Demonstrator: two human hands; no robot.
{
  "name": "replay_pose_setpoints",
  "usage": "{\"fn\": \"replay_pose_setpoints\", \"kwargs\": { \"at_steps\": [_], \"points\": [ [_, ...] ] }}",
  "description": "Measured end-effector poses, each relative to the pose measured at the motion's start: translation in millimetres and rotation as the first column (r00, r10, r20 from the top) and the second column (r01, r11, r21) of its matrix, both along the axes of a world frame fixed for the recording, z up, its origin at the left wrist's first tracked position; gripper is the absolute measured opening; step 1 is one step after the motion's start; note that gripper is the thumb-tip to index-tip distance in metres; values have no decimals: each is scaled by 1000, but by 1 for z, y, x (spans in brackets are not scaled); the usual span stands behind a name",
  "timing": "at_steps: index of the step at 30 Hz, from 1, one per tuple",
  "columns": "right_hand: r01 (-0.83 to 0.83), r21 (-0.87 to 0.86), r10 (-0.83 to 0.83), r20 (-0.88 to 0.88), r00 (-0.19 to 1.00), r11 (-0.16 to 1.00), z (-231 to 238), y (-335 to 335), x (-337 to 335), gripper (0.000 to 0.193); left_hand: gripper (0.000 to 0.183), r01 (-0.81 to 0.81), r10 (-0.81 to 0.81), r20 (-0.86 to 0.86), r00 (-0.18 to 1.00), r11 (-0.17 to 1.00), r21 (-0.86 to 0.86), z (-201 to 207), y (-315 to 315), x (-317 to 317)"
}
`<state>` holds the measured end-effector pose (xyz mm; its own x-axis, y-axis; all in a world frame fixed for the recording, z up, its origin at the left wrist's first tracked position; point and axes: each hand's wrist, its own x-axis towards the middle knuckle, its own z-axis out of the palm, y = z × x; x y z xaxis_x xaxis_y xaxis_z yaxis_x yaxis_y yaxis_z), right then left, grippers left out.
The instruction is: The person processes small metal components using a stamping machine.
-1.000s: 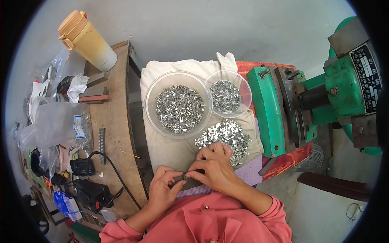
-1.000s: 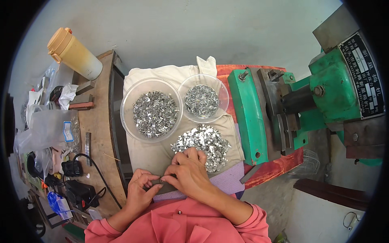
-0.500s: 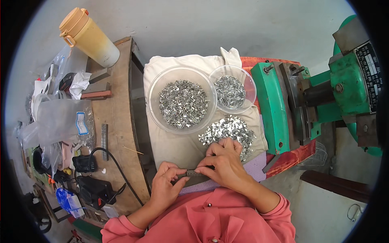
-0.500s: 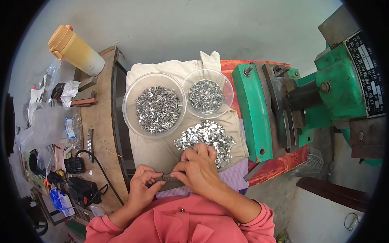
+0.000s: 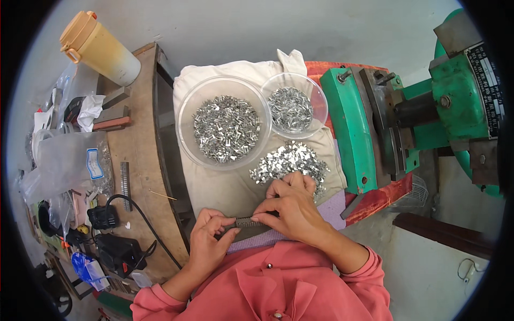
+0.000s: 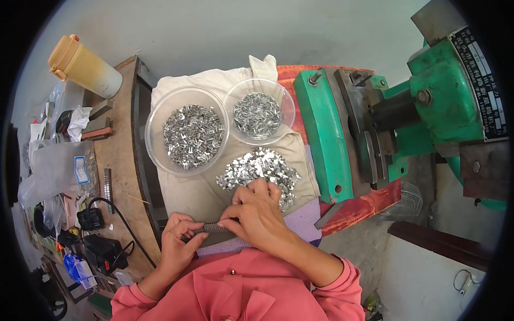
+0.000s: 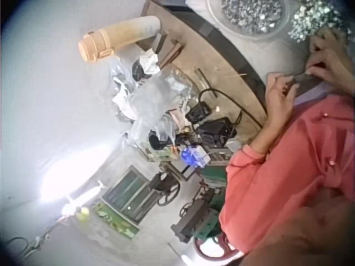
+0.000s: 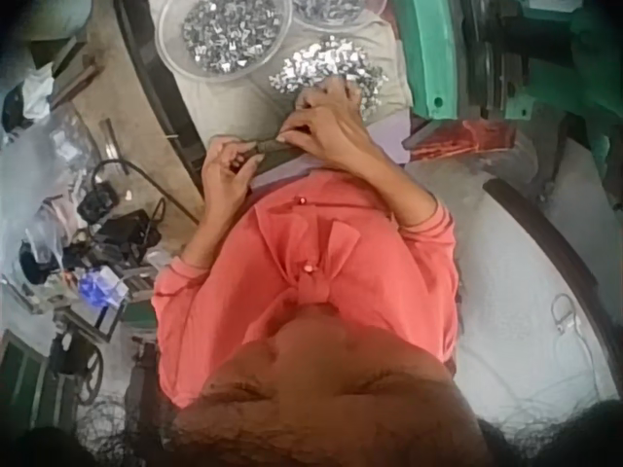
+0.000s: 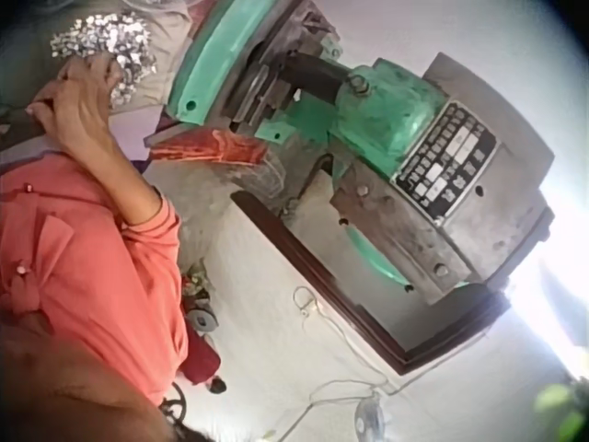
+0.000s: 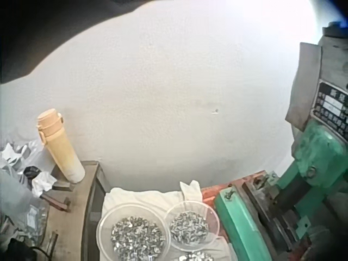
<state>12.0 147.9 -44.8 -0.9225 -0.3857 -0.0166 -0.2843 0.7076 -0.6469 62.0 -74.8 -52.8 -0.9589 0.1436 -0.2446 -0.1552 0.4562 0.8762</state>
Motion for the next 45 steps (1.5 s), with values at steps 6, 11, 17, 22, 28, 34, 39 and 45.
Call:
{"fn": "replay_pose_setpoints", "kwargs": {
  "at_steps": [6, 11, 17, 22, 28, 34, 39, 45],
  "points": [
    [-12, -6, 12, 29, 999, 1000, 1, 0, -1, 13, 25, 9, -9, -11, 1000, 1000, -20, 0, 0, -1],
    [-27, 1, 27, 27, 999, 1000, 1, 2, 1, 13, 25, -16, 16, 27, 1000, 1000, 15, -1, 0, 0],
    [-21, 19, 21, -13, 1000, 1000, 5, 6, -1, 12, 25, 4, -4, 0, 1000, 1000, -6, -2, -1, 0],
    [-18, -2, 18, 47, 999, 1000, 5, 9, 1, 12, 24, 7, -7, -3, 1000, 1000, -11, -2, -1, 0],
    [26, 36, -26, 14, 1000, 999, 3, 14, 3, 15, 24, -3, 3, -2, 1000, 1000, -4, -1, 1, -1],
    [1, -8, -1, -13, 1000, 1000, 3, 12, 2, 15, 24, -11, 11, 8, 1000, 1000, -16, -2, 0, 0],
    [1, 32, -1, -5, 1000, 999, 6, 18, 2, 15, 24, -15, 15, 24, 1000, 1000, -13, -2, 1, 0],
    [9, -11, -9, -7, 1000, 1000, 6, 16, 1, 12, 23, -14, 14, 26, 1000, 1000, -13, -1, 1, -1]
  ]
}}
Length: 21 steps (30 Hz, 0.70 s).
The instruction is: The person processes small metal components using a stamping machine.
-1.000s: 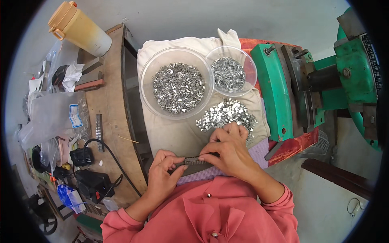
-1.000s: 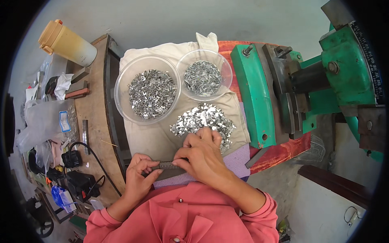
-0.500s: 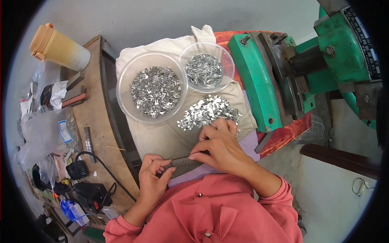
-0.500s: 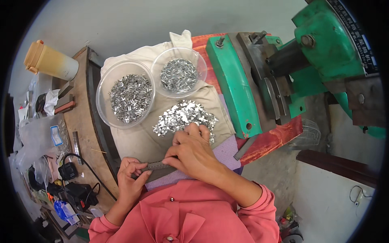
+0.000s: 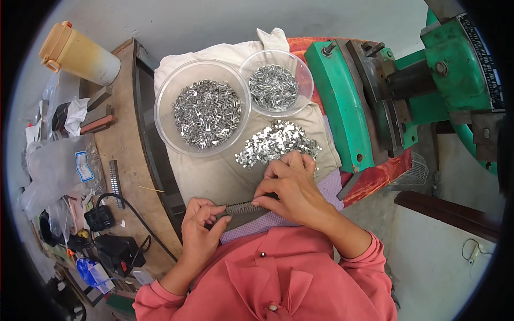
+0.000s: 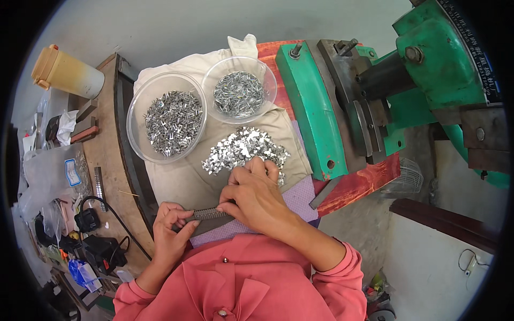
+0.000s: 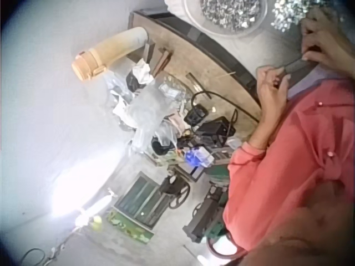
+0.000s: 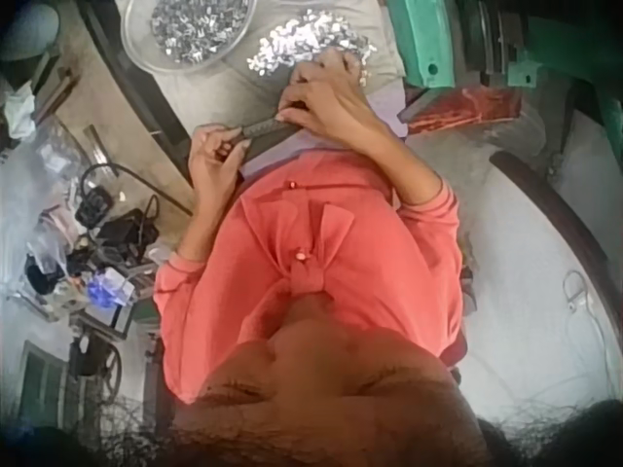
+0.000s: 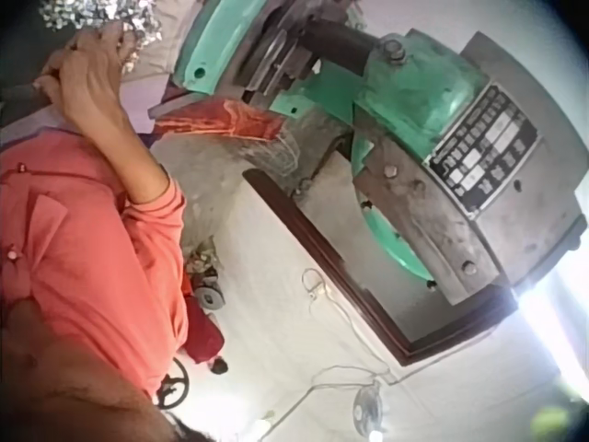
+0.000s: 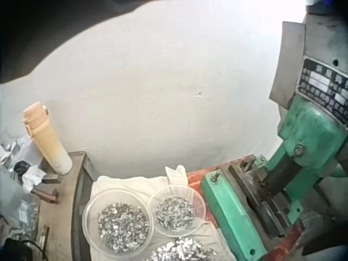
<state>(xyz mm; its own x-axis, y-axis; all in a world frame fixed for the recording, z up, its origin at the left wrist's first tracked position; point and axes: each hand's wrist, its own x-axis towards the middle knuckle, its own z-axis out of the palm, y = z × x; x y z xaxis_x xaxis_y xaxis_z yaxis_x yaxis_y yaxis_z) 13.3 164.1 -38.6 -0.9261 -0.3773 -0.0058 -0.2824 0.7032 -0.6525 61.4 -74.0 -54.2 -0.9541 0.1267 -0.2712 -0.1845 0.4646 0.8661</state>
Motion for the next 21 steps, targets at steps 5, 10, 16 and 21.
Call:
{"fn": "replay_pose_setpoints", "kwargs": {
  "at_steps": [5, 10, 16, 21],
  "points": [
    [17, 45, -18, 34, 999, 999, 5, 9, 0, 12, 22, -1, 2, -13, 1000, 1000, 10, 1, 0, -1],
    [-17, 40, 16, 27, 999, 999, 4, 7, -2, 11, 21, 3, -3, 2, 1000, 1000, -4, 1, 0, -1],
    [5, 85, -7, 22, 1000, 996, 9, 16, 0, 11, 21, 3, -3, -3, 1000, 1000, 8, 1, -1, -1],
    [8, 102, -10, 18, 1000, 995, 12, 24, -1, 12, 22, 10, -10, -15, 1000, 1000, 16, 0, -1, -1]
  ]
}}
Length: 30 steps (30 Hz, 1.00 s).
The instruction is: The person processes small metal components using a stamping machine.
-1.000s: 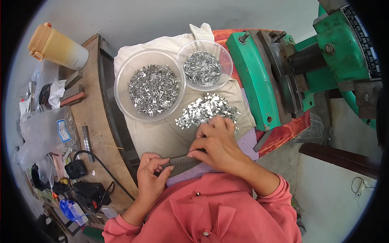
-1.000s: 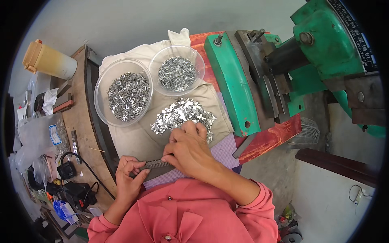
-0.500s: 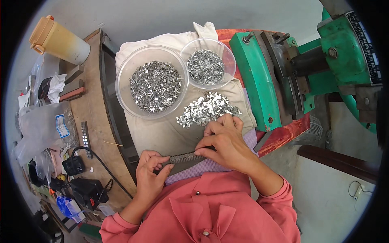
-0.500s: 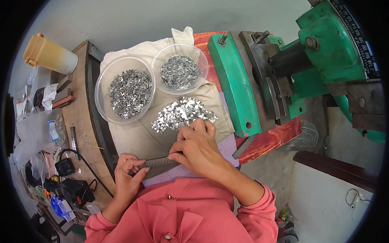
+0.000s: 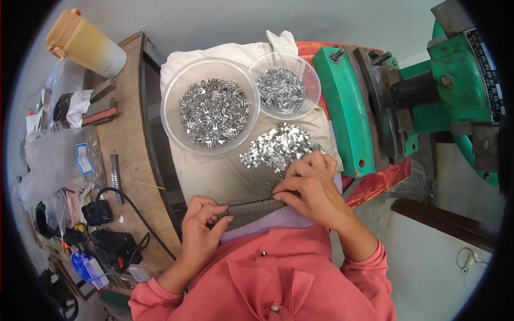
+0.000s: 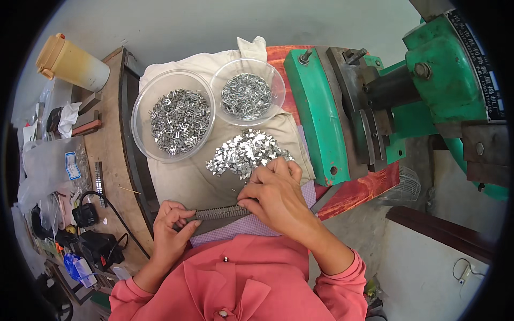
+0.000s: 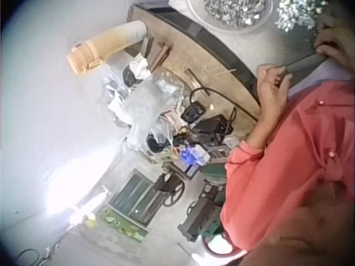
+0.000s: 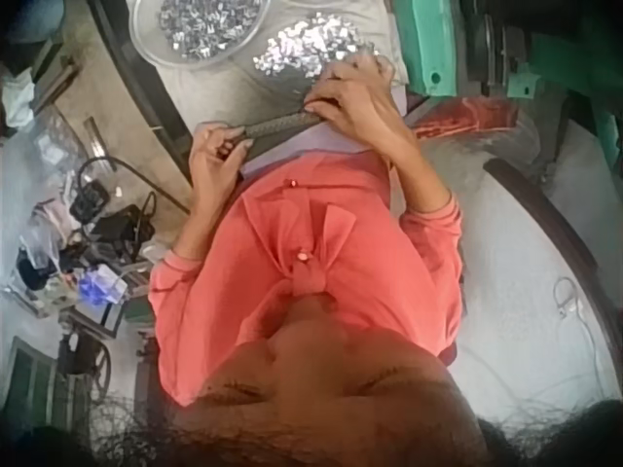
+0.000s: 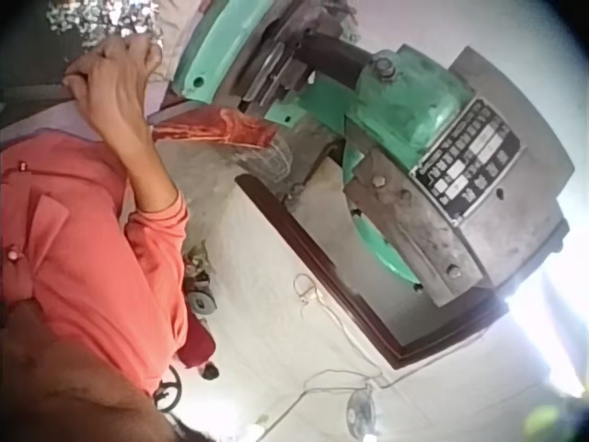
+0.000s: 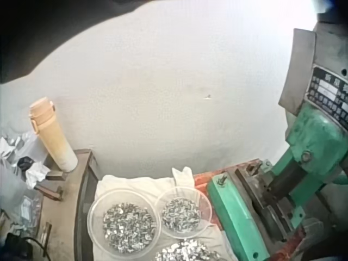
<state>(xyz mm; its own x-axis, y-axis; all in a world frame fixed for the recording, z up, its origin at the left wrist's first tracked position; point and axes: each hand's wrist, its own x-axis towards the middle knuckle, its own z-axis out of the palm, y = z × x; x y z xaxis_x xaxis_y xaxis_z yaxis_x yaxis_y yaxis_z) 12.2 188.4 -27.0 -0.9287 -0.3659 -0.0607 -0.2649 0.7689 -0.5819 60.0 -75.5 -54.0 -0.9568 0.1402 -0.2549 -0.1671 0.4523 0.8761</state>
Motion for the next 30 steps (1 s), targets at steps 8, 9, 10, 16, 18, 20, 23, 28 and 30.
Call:
{"fn": "replay_pose_setpoints", "kwargs": {
  "at_steps": [8, 9, 10, 16, 18, 20, 23, 28, 30],
  "points": [
    [-89, -6, 85, -232, 969, 996, -8, -1, -16, 11, 25, 17, -17, -24, 1000, 1000, -3, -1, -1, 0],
    [-96, 0, 93, -240, 966, 995, -9, -2, -18, 11, 25, 24, -24, -20, 1000, 1000, -13, -1, -1, 0],
    [-139, 24, 141, -229, 963, 990, -10, -2, -21, 14, 25, 23, -24, -31, 999, 1000, -13, -1, -1, 0],
    [-195, 11, 193, -211, 958, 981, -15, -6, -28, 8, 25, 20, -20, -46, 999, 1000, -8, -2, -1, 0],
    [-183, -14, 177, -201, 964, 983, -15, -6, -26, 8, 25, 20, -20, -14, 1000, 1000, -4, -2, -1, 0],
    [-108, -114, 93, -130, 987, 988, -14, -6, -22, 9, 25, 18, -19, -35, 999, 1000, -9, -1, -1, 0],
    [-87, -174, 76, -69, 995, 981, -12, -5, -14, 9, 25, 22, -22, -40, 999, 1000, -9, -2, -1, 0],
    [-120, -205, 107, -73, 992, 971, -17, -13, -6, 8, 24, 32, -33, -47, 998, 999, -26, -1, -1, 0],
    [-127, -190, 114, -76, 991, 974, -18, -14, -5, 8, 24, 21, -22, -40, 999, 1000, -11, -1, -1, 0]
  ]
}}
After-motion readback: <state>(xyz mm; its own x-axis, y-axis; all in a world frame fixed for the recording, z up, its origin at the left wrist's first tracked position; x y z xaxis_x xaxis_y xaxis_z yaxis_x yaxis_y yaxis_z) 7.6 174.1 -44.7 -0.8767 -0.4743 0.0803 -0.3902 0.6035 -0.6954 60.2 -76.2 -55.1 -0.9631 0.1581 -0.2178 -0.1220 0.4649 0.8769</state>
